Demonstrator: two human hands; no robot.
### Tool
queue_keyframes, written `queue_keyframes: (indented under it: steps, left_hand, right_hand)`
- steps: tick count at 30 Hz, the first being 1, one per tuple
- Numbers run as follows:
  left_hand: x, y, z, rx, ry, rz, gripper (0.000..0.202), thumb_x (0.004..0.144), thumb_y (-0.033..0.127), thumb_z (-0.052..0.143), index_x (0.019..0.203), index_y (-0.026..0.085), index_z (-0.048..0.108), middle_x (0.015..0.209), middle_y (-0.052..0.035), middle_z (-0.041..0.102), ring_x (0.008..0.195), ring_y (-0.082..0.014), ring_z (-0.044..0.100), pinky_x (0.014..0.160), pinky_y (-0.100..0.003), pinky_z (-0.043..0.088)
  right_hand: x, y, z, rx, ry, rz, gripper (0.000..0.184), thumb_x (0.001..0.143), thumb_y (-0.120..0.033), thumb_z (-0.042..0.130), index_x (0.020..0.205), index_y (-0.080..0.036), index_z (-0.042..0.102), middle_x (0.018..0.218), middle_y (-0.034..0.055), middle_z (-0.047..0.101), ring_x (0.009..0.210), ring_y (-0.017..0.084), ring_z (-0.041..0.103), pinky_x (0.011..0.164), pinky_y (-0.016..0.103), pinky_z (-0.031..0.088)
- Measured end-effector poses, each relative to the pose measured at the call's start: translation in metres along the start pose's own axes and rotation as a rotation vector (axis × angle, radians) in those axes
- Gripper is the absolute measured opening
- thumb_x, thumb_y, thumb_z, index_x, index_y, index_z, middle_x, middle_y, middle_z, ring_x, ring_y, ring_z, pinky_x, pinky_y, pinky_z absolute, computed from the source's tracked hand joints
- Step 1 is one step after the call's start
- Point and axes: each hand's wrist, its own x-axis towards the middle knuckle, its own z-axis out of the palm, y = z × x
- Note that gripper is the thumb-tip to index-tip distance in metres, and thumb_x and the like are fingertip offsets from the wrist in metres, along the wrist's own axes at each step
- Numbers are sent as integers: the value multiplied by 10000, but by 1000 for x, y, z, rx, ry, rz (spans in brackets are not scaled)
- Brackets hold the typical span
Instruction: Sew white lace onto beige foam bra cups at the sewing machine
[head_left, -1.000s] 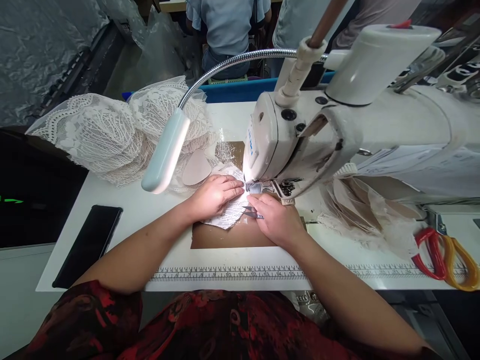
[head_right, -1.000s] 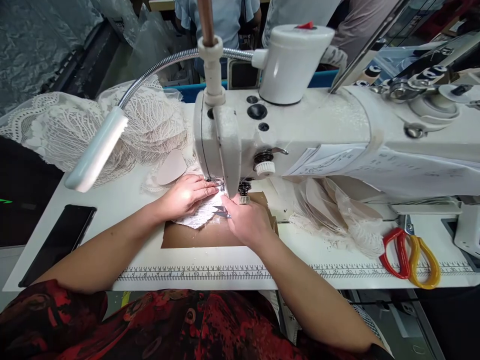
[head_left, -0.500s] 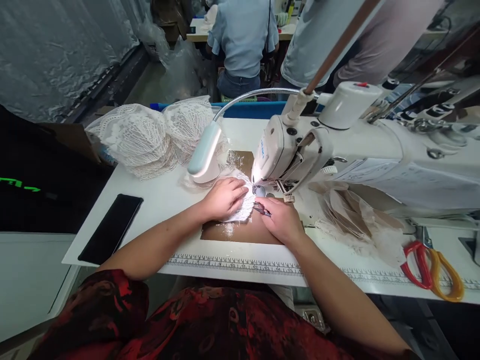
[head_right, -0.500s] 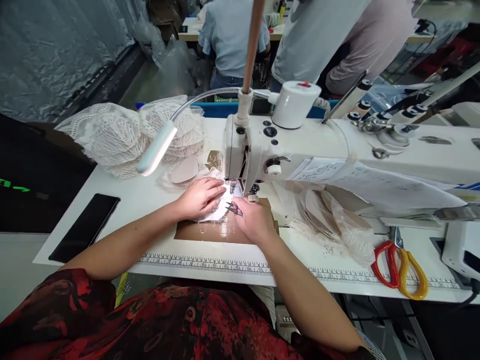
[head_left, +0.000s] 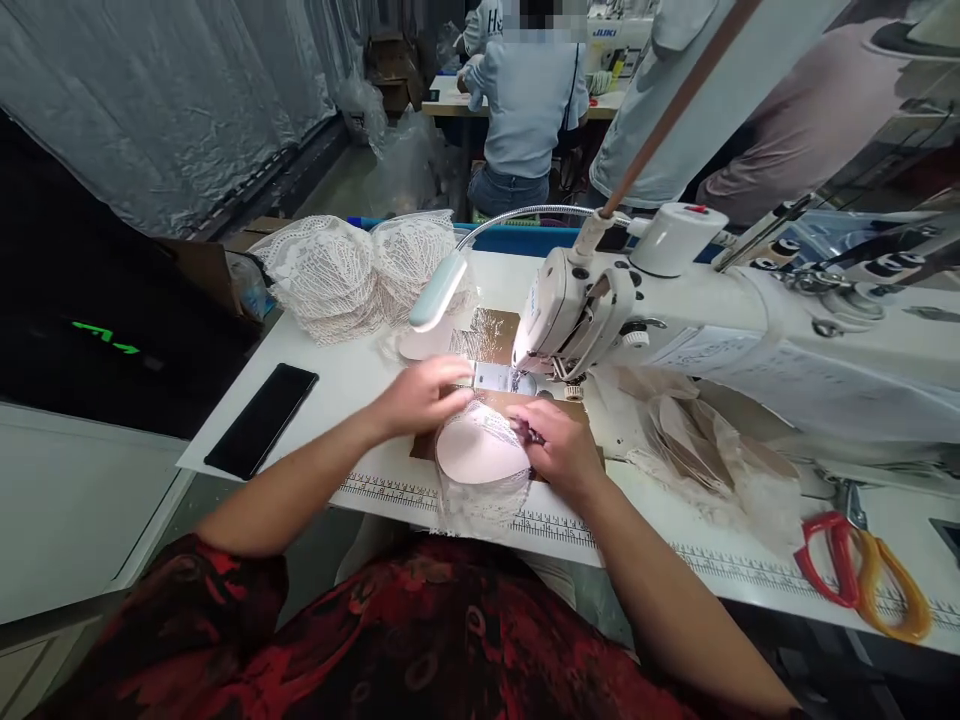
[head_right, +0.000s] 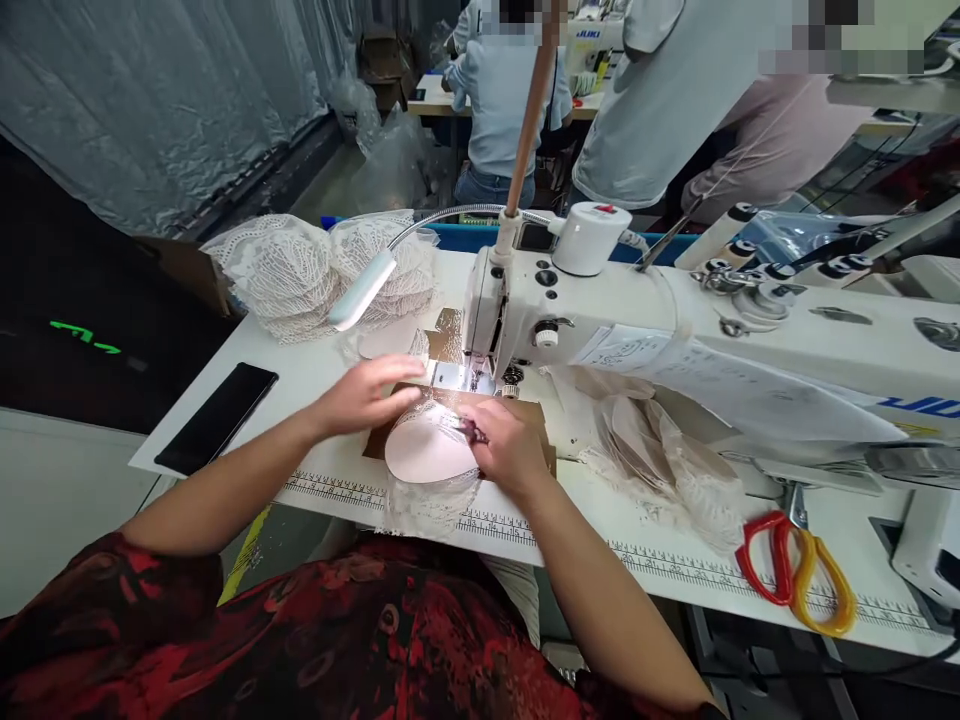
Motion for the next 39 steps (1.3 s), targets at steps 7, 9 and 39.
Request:
queue_keyframes:
  steps: [7,9,39]
  left_hand:
    - [30,-47,-6,544,-53,-306,284,884,282,457,965,133,685,1042,-141,650,956,-283,616,763,-383,487]
    - [24,-42,-5,549,-105,-310,277,862,294,473,830,135,698,929,-131,664,836,-268,627,687,-357,467]
    - [12,-35,10,-820,-301,-243,326,691,228,678,993,126,610,931,-41,614,826,-149,566,728,-240,428]
  right_hand:
    - [2,-38,1,-168,-396,-379,294,914,-167,414,1051,-260,656,1049,22,671,790,126,583,653,224,405]
    - [4,-39,-5,-121,-489,-337,253,810,-92,471,918,-214,665,964,17,661,780,125,567,631,218,375]
    - [26,-14,15,795,-237,501,252,794,-425,610,768,-178,572,692,-20,525,633,122,447,590,265,360]
